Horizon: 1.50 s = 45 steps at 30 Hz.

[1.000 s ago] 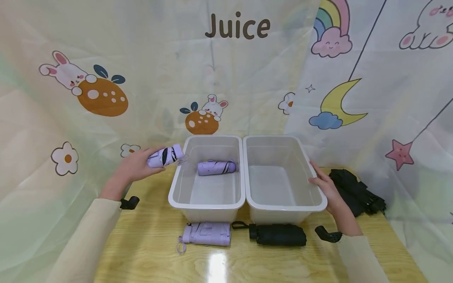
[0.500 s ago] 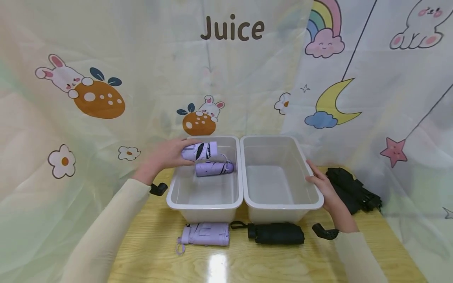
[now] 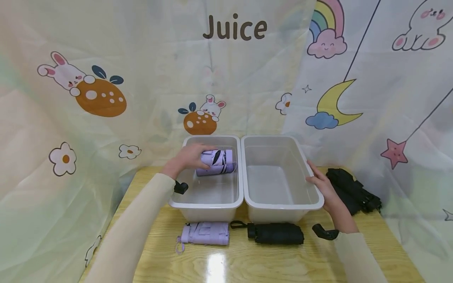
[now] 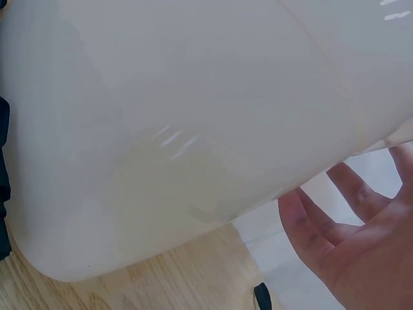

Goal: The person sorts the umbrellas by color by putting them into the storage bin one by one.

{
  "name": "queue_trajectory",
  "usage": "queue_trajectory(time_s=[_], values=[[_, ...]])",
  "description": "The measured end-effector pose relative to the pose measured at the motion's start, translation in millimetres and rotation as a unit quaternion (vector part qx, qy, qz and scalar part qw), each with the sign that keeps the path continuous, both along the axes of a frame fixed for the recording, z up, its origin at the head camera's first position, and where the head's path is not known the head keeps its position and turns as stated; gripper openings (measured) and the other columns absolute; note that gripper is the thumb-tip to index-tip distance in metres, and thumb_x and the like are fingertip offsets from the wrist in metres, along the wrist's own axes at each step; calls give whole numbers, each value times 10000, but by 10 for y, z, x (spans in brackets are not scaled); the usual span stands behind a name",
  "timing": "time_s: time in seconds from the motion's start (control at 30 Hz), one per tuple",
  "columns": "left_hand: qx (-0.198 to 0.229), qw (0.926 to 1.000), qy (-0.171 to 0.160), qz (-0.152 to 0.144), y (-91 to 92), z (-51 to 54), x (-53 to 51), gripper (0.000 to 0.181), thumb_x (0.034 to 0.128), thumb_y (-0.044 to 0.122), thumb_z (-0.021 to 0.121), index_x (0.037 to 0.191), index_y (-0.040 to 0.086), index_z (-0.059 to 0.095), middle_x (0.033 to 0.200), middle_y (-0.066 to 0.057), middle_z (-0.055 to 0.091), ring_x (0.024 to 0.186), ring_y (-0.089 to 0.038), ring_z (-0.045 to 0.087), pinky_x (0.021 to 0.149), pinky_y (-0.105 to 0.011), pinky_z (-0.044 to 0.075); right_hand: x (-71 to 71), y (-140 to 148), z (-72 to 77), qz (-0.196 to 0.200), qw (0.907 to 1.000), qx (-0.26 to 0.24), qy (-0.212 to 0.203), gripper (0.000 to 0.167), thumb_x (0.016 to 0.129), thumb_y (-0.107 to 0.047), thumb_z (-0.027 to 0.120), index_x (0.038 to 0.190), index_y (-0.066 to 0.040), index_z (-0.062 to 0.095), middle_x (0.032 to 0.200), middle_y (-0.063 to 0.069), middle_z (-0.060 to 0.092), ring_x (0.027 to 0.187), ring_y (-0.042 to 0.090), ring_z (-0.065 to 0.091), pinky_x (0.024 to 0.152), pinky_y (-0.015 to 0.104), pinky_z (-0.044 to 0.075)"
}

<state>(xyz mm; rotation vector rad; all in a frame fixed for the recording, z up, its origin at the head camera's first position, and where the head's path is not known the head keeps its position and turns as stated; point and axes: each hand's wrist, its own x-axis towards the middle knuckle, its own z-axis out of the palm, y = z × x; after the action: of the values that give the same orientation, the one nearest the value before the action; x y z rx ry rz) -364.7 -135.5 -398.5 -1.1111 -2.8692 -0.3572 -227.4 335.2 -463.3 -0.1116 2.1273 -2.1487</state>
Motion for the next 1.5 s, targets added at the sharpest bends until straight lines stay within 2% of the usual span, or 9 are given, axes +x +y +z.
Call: queue_trajectory(time_s=[0.1, 0.3, 0.47, 0.6, 0.87, 1.03, 1.2, 1.3, 1.5], values=[[155, 9996, -231, -36, 14, -89, -46, 716, 696, 359, 871, 1349, 258, 593, 1208, 41, 636, 978, -166, 553, 841, -353, 460, -6, -2, 11, 42, 10000, -47, 46, 682, 1035, -204, 485, 1567, -295, 68, 1618, 117, -3, 1280, 314, 327, 843, 313, 512], [80, 9979, -602, 244, 23, -236, -64, 782, 647, 367, 912, 1350, 243, 593, 1174, 19, 643, 985, -176, 550, 889, -370, 449, -10, -21, 23, 108, 9998, -104, 124, 679, 1037, -191, 479, 1568, -288, 67, 1618, 111, 4, 1263, 285, 354, 844, 315, 513], [-126, 9962, -733, 458, 82, -310, -84, 834, 621, 448, 907, 1368, 280, 575, 1188, 24, 639, 973, -165, 550, 864, -375, 461, -11, -19, 10, 80, 9999, -67, 136, 673, 1037, -193, 477, 1567, -299, 75, 1617, 121, 9, 1265, 290, 348, 850, 319, 511], [-278, 9931, -951, 625, 119, -347, -75, 845, 616, 441, 912, 1374, 292, 569, 1184, 25, 634, 956, -162, 542, 843, -368, 461, -7, -17, -12, 89, 9999, -19, 129, 671, 1039, -196, 472, 1568, -289, 68, 1616, 122, 15, 1279, 307, 330, 858, 330, 508], [-226, 9907, -1236, 522, 202, -412, -60, 756, 630, 349, 923, 1319, 272, 623, 1101, 44, 650, 933, -150, 553, 841, -332, 458, 2, 5, -20, 50, 9998, 10, 176, 668, 1039, -189, 471, 1571, -271, 77, 1610, 140, 36, 1235, 262, 383, 845, 325, 511], [-383, 9870, -1410, 676, 241, -493, -38, 750, 615, 370, 923, 1302, 274, 637, 1159, 55, 646, 971, -135, 550, 862, -320, 454, 10, 8, -26, 70, 9998, -20, 200, 661, 1040, -196, 471, 1569, -286, 86, 1609, 142, 35, 1229, 245, 400, 854, 332, 511], [-440, 9845, -1470, 845, 252, -553, -33, 810, 614, 400, 914, 1349, 274, 598, 1272, 4, 613, 1009, -154, 543, 874, -346, 455, 6, 10, -12, 68, 9999, -2, 154, 666, 1041, -190, 469, 1569, -283, 73, 1614, 129, 12, 1229, 231, 399, 852, 337, 513], [-420, 9827, -1563, 896, 259, -574, -50, 829, 618, 394, 915, 1367, 276, 581, 1287, -20, 603, 1012, -168, 545, 869, -352, 460, 11, 12, -2, 43, 9999, -21, 110, 673, 1037, -183, 474, 1568, -286, 73, 1613, 136, 7, 1219, 229, 408, 846, 342, 516], [-298, 9793, -1750, 972, 217, -706, -87, 794, 636, 359, 912, 1358, 296, 588, 1294, -13, 588, 1022, -175, 530, 875, -364, 453, 3, -13, -22, -9, 9999, 17, 102, 662, 1036, -183, 474, 1567, -312, 100, 1606, 149, 35, 1197, 222, 431, 831, 333, 521]])
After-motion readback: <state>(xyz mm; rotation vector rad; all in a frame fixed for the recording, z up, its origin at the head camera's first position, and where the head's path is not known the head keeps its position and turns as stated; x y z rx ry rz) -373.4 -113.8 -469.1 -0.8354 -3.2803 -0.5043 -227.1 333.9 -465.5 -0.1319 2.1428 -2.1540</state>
